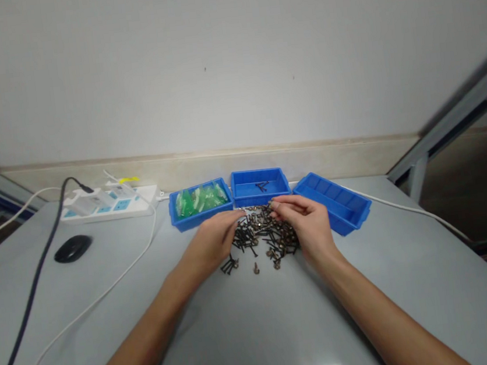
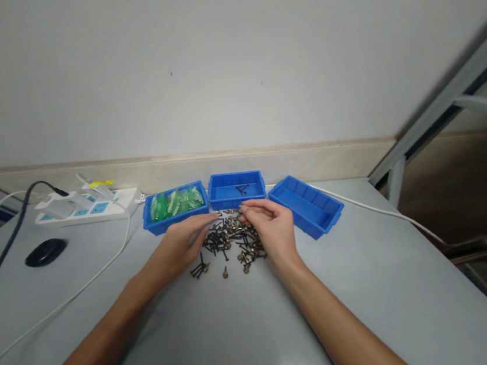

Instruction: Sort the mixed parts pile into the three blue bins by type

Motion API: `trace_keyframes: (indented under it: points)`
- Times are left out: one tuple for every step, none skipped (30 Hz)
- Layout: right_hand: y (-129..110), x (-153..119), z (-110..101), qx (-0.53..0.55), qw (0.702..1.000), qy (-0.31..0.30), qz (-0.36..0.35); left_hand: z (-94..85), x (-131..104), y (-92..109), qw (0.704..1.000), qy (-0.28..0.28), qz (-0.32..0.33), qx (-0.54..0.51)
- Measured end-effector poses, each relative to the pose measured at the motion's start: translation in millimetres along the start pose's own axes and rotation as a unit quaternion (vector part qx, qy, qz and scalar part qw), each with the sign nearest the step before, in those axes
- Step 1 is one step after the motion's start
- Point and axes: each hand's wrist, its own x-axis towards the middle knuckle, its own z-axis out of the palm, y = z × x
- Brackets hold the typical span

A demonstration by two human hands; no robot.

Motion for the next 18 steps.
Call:
trace_keyframes:
  points:
    - [-3, 3, -4, -0.030, 0.998, 0.042, -0.033, 2.9, 0, -4, 0.999, -0.012, 0.018, 0.039]
    - [-7, 6, -10, -0.069, 0.993, 0.074, -0.067, 5.7, -1, -8, 0.997, -0.025, 0.029, 0.070]
    - [-12, 9, -16, -0.117, 0.982, 0.104, -0.104, 8.1, -1, -11, 0.994, -0.039, 0.035, 0.094]
    - [-17, 12, -22, -0.170, 0.966, 0.134, -0.140, 10.2, -1, -14, 0.992, -0.052, 0.037, 0.112]
    - [-21, 15, -29, -0.221, 0.945, 0.171, -0.169, 11.8, -1, -15, 0.989, -0.065, 0.035, 0.126]
    - [-25, 17, -35, -0.264, 0.925, 0.193, -0.192, 13.0, -1, -16, 0.987, -0.076, 0.031, 0.136]
    - [-29, 20, -41, -0.291, 0.910, 0.213, -0.205, 13.7, -1, -16, 0.986, -0.086, 0.027, 0.141]
    - [-30, 22, -46, -0.322, 0.895, 0.222, -0.216, 14.2, 0, -16, 0.985, -0.094, 0.024, 0.142]
    - [-31, 23, -50, -0.358, 0.880, 0.221, -0.222, 14.4, 0, -16, 0.985, -0.099, 0.022, 0.141]
    - [-30, 24, -53, -0.397, 0.865, 0.211, -0.223, 14.4, 0, -16, 0.985, -0.102, 0.021, 0.137]
    - [-27, 24, -55, -0.441, 0.849, 0.191, -0.220, 14.4, 0, -16, 0.986, -0.101, 0.022, 0.134]
    - [-24, 24, -57, -0.482, 0.834, 0.166, -0.213, 14.4, -1, -17, 0.986, -0.099, 0.024, 0.133]
    - [-20, 25, -57, -0.516, 0.821, 0.137, -0.203, 14.4, -1, -17, 0.986, -0.096, 0.026, 0.134]
    - [-16, 25, -57, -0.541, 0.811, 0.110, -0.193, 14.5, -1, -18, 0.986, -0.092, 0.029, 0.137]
    - [-14, 25, -57, -0.555, 0.805, 0.089, -0.189, 14.5, -1, -18, 0.985, -0.089, 0.032, 0.141]
    - [-12, 25, -57, -0.562, 0.800, 0.074, -0.198, 14.5, -1, -19, 0.985, -0.086, 0.034, 0.145]
    - [-13, 25, -57, -0.562, 0.795, 0.069, -0.218, 14.4, -2, -19, 0.985, -0.084, 0.037, 0.147]
    - [-15, 25, -57, -0.557, 0.791, 0.068, -0.242, 14.1, -2, -19, 0.985, -0.082, 0.038, 0.147]
